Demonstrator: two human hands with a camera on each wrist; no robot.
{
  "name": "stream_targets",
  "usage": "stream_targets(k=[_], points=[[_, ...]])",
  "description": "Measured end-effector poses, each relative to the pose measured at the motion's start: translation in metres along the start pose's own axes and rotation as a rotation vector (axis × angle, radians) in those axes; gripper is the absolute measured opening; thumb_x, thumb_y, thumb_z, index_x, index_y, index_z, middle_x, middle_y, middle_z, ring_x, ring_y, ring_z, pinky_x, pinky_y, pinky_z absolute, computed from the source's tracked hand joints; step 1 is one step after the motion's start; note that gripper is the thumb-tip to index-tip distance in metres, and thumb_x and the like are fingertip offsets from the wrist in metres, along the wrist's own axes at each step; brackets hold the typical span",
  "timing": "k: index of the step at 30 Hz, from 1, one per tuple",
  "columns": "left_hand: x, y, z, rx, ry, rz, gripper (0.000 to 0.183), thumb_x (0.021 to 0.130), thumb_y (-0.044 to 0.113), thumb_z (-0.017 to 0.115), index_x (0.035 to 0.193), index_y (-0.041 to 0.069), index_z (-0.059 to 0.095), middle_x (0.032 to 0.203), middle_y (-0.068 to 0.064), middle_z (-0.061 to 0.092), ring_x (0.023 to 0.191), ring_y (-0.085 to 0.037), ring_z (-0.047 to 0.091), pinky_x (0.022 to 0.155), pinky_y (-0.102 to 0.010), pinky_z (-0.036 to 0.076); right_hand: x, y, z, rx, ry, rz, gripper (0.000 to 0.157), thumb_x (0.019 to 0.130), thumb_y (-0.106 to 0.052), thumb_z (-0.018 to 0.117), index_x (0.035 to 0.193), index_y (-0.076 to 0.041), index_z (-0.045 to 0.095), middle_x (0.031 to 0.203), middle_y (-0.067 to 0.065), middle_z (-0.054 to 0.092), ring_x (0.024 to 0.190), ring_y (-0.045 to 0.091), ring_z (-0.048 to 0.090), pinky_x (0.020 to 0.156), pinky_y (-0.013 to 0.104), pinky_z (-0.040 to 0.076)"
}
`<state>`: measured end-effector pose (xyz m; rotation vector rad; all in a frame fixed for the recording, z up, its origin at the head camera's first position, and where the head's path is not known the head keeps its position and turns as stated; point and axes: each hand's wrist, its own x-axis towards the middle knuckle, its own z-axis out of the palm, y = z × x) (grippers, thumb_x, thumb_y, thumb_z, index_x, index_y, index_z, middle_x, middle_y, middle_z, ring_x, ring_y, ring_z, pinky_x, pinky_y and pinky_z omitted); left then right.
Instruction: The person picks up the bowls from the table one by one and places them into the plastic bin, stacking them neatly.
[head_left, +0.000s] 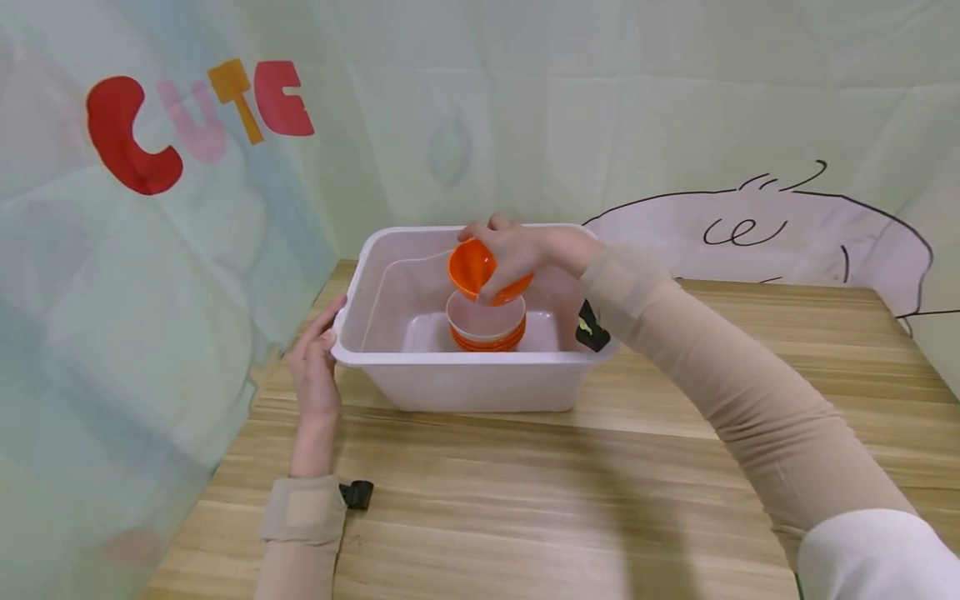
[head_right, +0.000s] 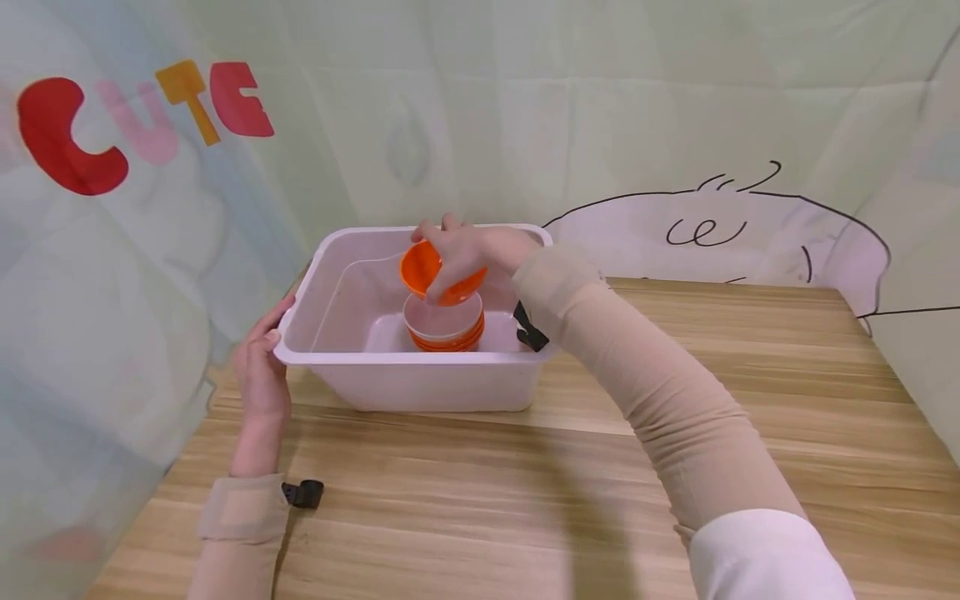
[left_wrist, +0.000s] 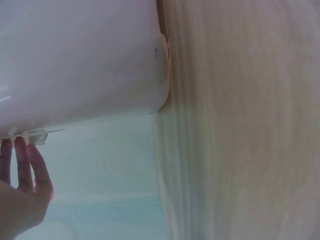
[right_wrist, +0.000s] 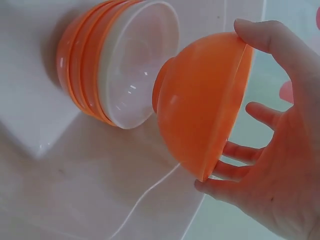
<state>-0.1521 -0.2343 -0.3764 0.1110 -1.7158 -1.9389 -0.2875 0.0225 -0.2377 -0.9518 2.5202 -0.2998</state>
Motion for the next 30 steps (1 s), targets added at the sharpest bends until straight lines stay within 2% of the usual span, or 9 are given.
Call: stream_targets(k=[4,9,17,22,25,30], points=[[0.0,-0.001,0.001,0.001,-0.003,0.006,0.042,0.091,0.013,0.04,0.124,0.01,0.066,0.127,0.004,0.065,0.115,-0.012,0.056,0.089,-0.025,0.044,0.003,0.0,0.005,0.027,-0.002,-0.009,0.082,0.076,-0.034,0.068,0.146,-0.027,0.026,0.138,0.01,0.03,0.117,0.022,0.044,0.096,0.036,0.043],[0.0,-0.002,0.001,0.0,0.003,0.008,0.042,0.091,0.013,0.04,0.123,0.011,0.066,0.127,0.003,0.065,0.115,-0.012,0.056,0.09,-0.026,0.044,0.004,-0.004,0.007,-0.002,-0.043,-0.006,0.082,0.077,-0.037,0.068,0.147,-0.028,0.025,0.139,0.008,0.028,0.116,0.02,0.045,0.1,0.036,0.039],[0.001,-0.003,0.0,0.01,-0.008,0.015,0.041,0.091,0.016,0.041,0.124,0.01,0.066,0.127,0.004,0.065,0.114,-0.013,0.056,0.089,-0.026,0.045,0.01,-0.01,0.009,-0.101,-0.123,0.053,0.084,0.08,-0.04,0.068,0.149,-0.033,0.021,0.148,0.004,0.022,0.131,0.023,0.03,0.102,0.04,0.042],[0.001,-0.002,0.001,0.003,-0.004,0.021,0.041,0.09,0.013,0.041,0.122,0.01,0.067,0.125,0.003,0.066,0.113,-0.012,0.057,0.087,-0.025,0.045,0.012,-0.012,0.01,-0.171,-0.153,0.072,0.085,0.08,-0.044,0.068,0.149,-0.031,0.02,0.155,0.008,0.015,0.138,0.029,0.022,0.108,0.046,0.036],[0.001,-0.002,0.001,0.0,0.001,0.023,0.042,0.089,0.012,0.041,0.122,0.01,0.067,0.123,0.003,0.067,0.112,-0.012,0.058,0.087,-0.025,0.046,0.013,-0.012,0.011,-0.143,-0.173,0.092,0.086,0.079,-0.046,0.069,0.149,-0.032,0.02,0.158,0.008,0.011,0.139,0.028,0.022,0.11,0.046,0.033],[0.0,-0.002,0.001,0.004,0.002,0.027,0.043,0.09,0.012,0.04,0.123,0.008,0.066,0.122,0.004,0.067,0.112,-0.012,0.058,0.086,-0.024,0.046,0.017,-0.011,0.015,-0.078,-0.194,0.11,0.091,0.075,-0.047,0.074,0.149,-0.035,0.021,0.154,0.005,0.017,0.131,0.025,0.031,0.104,0.043,0.04]])
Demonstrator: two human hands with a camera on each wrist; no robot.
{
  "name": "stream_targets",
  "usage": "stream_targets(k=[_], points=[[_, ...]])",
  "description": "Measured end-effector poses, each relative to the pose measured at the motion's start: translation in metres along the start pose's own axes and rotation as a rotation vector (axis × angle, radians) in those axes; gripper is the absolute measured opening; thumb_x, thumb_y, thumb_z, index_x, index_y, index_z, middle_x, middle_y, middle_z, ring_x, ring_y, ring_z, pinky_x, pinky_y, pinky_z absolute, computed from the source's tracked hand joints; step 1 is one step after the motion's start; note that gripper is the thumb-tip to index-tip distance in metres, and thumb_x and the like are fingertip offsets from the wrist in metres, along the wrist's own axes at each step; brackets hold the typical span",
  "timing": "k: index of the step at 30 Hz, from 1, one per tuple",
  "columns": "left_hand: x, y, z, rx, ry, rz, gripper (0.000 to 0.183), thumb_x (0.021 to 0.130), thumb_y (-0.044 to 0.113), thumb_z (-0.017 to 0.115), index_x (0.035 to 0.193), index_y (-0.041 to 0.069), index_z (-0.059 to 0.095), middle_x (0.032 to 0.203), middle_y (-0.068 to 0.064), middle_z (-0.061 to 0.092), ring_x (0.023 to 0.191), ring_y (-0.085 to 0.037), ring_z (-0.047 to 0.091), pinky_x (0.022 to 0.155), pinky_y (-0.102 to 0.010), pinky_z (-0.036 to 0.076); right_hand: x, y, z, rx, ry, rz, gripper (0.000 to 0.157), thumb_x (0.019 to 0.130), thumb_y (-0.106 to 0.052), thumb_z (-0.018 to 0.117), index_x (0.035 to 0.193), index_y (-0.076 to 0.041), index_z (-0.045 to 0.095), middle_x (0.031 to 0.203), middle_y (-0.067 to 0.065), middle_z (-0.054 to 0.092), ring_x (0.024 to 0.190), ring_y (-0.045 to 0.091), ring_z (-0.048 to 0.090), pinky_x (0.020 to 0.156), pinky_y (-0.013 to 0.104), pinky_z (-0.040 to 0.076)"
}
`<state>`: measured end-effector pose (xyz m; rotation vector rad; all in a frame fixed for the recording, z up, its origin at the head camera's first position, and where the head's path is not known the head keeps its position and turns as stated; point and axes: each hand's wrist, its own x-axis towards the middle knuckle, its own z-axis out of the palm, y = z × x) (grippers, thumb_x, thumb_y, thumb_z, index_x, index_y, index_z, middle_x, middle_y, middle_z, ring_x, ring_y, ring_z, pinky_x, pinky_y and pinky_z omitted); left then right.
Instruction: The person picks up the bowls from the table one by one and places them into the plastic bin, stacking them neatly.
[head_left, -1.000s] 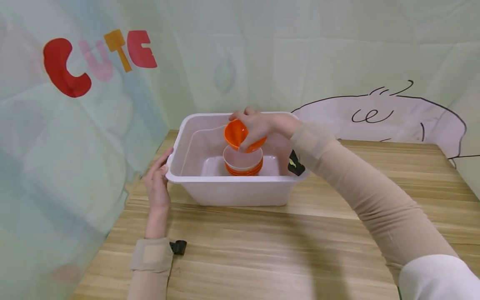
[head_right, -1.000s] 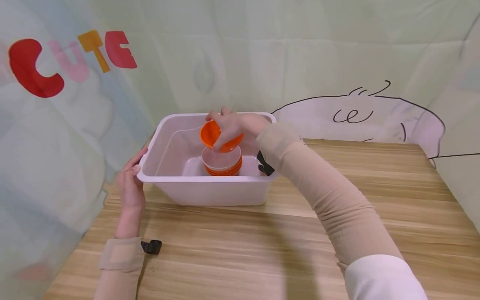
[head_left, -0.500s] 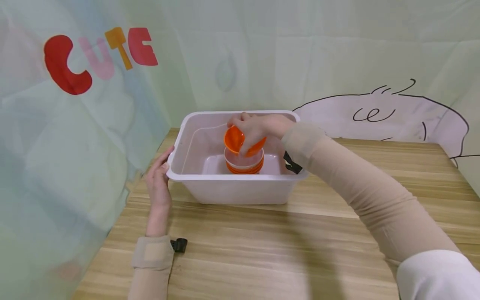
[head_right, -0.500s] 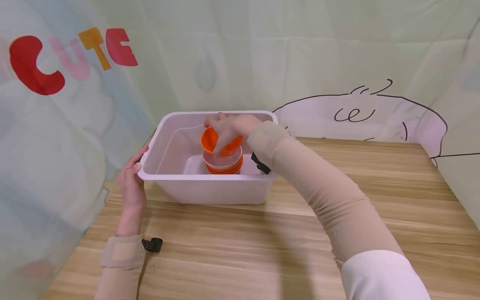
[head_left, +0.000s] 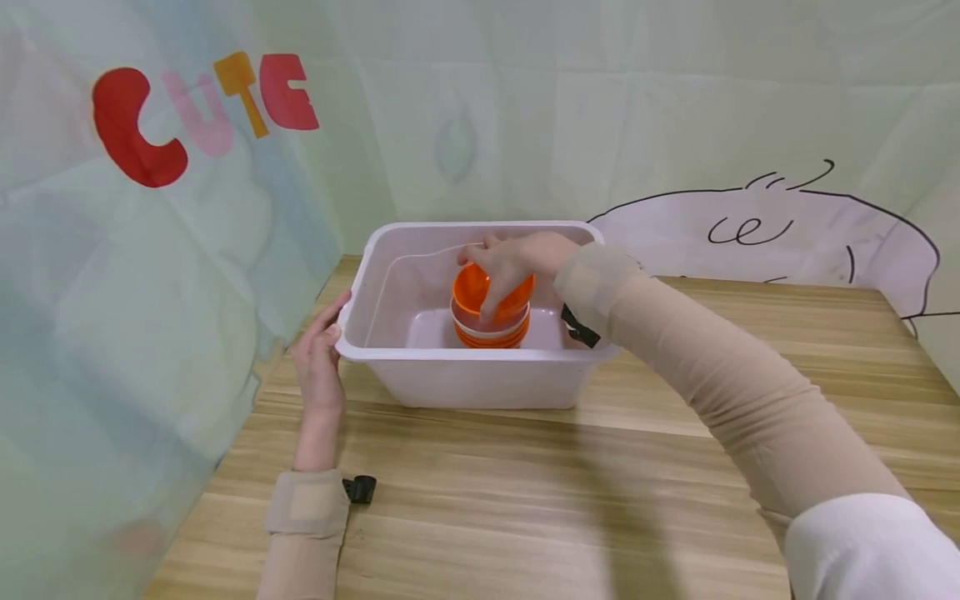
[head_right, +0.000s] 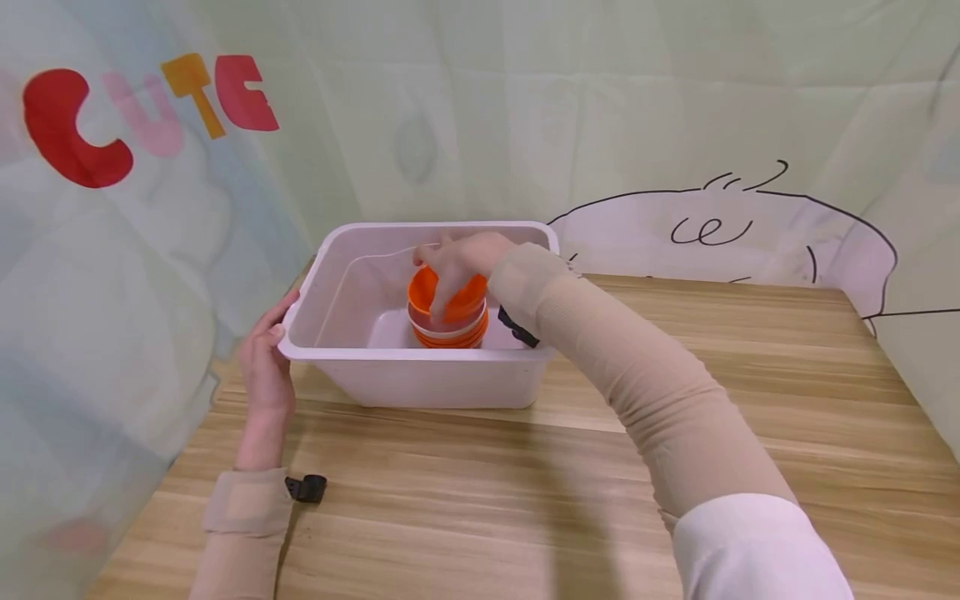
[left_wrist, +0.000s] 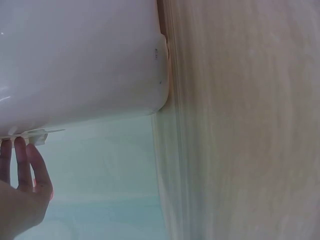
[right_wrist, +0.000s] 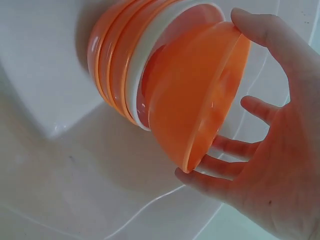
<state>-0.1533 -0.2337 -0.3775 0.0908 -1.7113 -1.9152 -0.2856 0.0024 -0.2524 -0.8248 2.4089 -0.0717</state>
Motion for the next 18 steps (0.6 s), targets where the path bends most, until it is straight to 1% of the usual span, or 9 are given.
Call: stream_targets(k=[4,10,13,18], points=[[0.0,0.0,-0.001,0.006,-0.008,-0.003,0.042,0.09,0.013,0.04,0.123,0.009,0.066,0.124,0.004,0.066,0.113,-0.012,0.057,0.087,-0.024,0.046,0.005,0.0,0.002,-0.02,-0.001,-0.011,0.092,0.074,-0.049,0.074,0.148,-0.033,0.023,0.153,0.005,0.019,0.131,0.024,0.029,0.104,0.043,0.04],[0.0,-0.001,-0.003,0.004,-0.007,-0.006,0.043,0.09,0.014,0.04,0.123,0.01,0.066,0.124,0.003,0.066,0.112,-0.012,0.057,0.086,-0.024,0.046,0.008,-0.003,0.006,-0.089,0.002,-0.029,0.09,0.075,-0.05,0.072,0.148,-0.028,0.023,0.156,0.005,0.015,0.133,0.023,0.028,0.107,0.041,0.036],[0.0,-0.001,-0.003,0.005,-0.011,-0.005,0.043,0.09,0.015,0.04,0.124,0.01,0.066,0.123,0.004,0.066,0.112,-0.012,0.057,0.087,-0.024,0.045,0.008,-0.003,0.008,-0.091,-0.001,-0.02,0.089,0.076,-0.05,0.071,0.149,-0.029,0.023,0.156,0.006,0.014,0.133,0.023,0.028,0.106,0.042,0.037],[0.001,-0.001,-0.003,0.001,-0.019,-0.001,0.043,0.09,0.016,0.041,0.124,0.008,0.065,0.12,0.007,0.067,0.112,-0.013,0.058,0.088,-0.026,0.045,0.009,-0.003,0.011,-0.086,-0.011,0.019,0.09,0.076,-0.053,0.069,0.15,-0.032,0.02,0.156,0.004,0.013,0.134,0.024,0.027,0.105,0.045,0.037]])
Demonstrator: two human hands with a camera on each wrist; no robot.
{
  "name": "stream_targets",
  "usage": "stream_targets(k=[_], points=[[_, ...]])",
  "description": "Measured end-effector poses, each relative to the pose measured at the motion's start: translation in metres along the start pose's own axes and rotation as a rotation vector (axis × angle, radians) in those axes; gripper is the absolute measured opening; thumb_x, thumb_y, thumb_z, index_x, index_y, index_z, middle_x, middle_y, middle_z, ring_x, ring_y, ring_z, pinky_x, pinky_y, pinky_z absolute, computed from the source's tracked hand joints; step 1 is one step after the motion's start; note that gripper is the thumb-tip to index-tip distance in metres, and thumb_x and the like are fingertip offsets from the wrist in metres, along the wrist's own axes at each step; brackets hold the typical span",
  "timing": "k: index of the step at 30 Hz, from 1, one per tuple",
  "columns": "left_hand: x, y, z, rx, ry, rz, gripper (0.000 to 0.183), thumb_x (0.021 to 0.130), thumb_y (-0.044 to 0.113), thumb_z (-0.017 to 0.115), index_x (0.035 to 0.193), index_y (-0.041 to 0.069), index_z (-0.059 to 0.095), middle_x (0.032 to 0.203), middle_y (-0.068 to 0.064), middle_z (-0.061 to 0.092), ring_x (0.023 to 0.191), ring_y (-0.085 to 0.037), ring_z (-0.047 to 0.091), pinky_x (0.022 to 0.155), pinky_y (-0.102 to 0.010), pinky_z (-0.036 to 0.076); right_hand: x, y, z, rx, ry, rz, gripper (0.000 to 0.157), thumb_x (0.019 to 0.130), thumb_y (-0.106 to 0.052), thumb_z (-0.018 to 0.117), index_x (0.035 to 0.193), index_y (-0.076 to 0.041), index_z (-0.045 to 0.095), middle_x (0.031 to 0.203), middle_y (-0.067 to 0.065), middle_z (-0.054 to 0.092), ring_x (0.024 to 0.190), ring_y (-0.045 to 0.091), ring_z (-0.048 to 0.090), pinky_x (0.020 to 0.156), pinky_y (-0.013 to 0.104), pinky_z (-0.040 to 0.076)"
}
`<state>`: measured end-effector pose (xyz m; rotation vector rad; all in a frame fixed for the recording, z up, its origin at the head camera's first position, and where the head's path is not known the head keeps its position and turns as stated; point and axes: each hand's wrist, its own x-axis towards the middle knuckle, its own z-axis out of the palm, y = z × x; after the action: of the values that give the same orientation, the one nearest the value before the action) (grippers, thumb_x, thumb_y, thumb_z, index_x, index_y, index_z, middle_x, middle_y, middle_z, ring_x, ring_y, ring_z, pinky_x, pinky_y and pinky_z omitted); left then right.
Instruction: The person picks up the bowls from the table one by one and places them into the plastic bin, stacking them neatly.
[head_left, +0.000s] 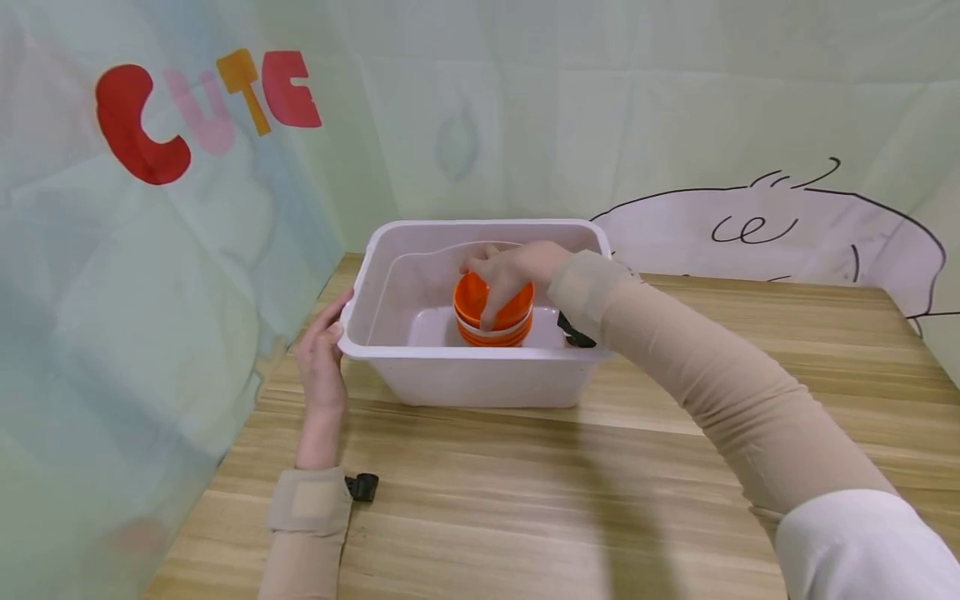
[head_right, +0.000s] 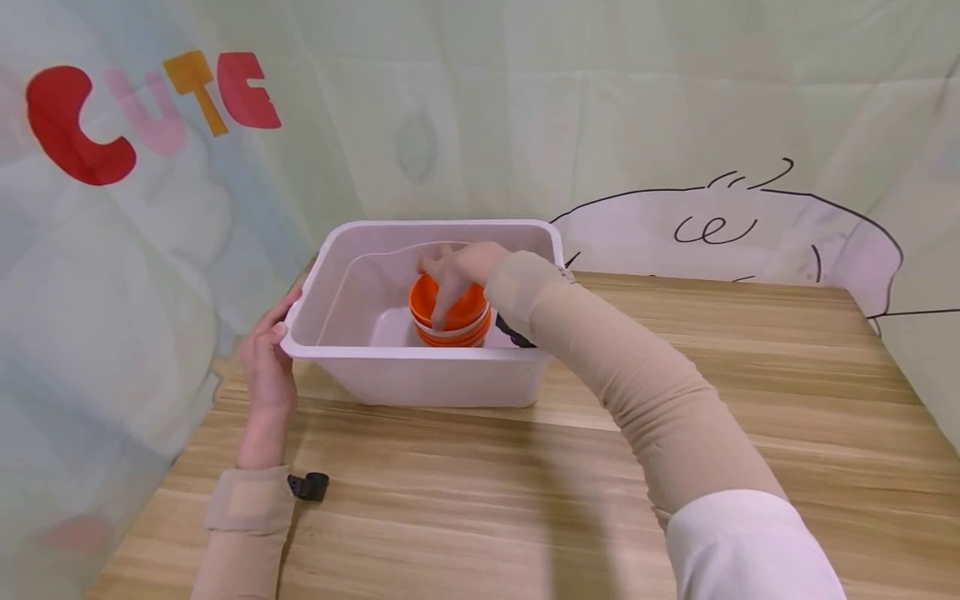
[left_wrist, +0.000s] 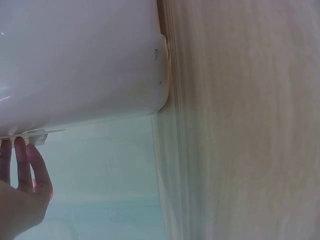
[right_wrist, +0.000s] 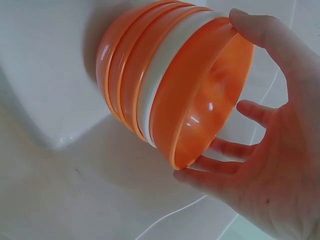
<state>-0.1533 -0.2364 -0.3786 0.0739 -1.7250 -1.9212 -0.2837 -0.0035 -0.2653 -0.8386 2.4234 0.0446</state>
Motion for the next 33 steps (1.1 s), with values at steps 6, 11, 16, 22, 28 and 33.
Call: stream_targets(k=[6,11,16,22,28,33], points=[[0.0,0.0,0.002,-0.001,0.006,-0.005,0.043,0.089,0.014,0.04,0.124,0.009,0.065,0.12,0.007,0.067,0.111,-0.012,0.058,0.088,-0.025,0.045,0.0,0.002,0.004,0.013,-0.02,0.028,0.093,0.076,-0.055,0.068,0.151,-0.035,0.016,0.157,0.004,0.011,0.135,0.027,0.026,0.106,0.048,0.034],[0.0,0.0,0.004,-0.004,0.003,-0.003,0.043,0.09,0.015,0.041,0.124,0.009,0.065,0.12,0.008,0.067,0.111,-0.012,0.058,0.087,-0.024,0.046,-0.001,0.004,0.006,0.016,-0.025,0.049,0.097,0.076,-0.058,0.067,0.153,-0.037,0.013,0.16,0.002,0.005,0.139,0.028,0.023,0.108,0.051,0.032],[-0.001,-0.001,0.006,-0.014,0.001,0.004,0.042,0.091,0.016,0.041,0.125,0.008,0.064,0.118,0.008,0.067,0.109,-0.011,0.059,0.084,-0.023,0.046,-0.002,0.009,0.008,0.042,-0.026,0.049,0.1,0.075,-0.058,0.068,0.153,-0.037,0.011,0.162,0.002,0.001,0.143,0.029,0.019,0.111,0.052,0.028],[-0.005,0.0,0.007,0.013,0.006,0.034,0.041,0.094,0.019,0.041,0.126,0.01,0.064,0.12,0.007,0.067,0.107,-0.01,0.06,0.081,-0.021,0.047,-0.003,0.011,0.01,0.036,0.008,0.0,0.099,0.076,-0.061,0.065,0.154,-0.029,0.014,0.16,0.006,0.008,0.143,0.027,0.021,0.114,0.049,0.026],[-0.007,0.005,0.008,0.07,0.051,0.05,0.041,0.098,0.019,0.037,0.132,0.016,0.06,0.124,0.004,0.065,0.111,-0.008,0.058,0.09,-0.021,0.044,-0.008,0.007,0.004,0.043,0.015,0.007,0.097,0.077,-0.069,0.059,0.154,-0.031,0.014,0.162,0.002,0.007,0.147,0.024,0.014,0.116,0.048,0.023],[-0.002,0.016,0.011,0.094,0.098,-0.009,0.039,0.101,0.024,0.038,0.137,0.028,0.054,0.125,-0.006,0.064,0.111,-0.01,0.058,0.092,-0.023,0.043,-0.011,0.003,-0.006,0.038,0.006,0.011,0.094,0.079,-0.068,0.057,0.154,-0.033,0.013,0.163,-0.002,0.004,0.15,0.021,0.006,0.118,0.049,0.019]])
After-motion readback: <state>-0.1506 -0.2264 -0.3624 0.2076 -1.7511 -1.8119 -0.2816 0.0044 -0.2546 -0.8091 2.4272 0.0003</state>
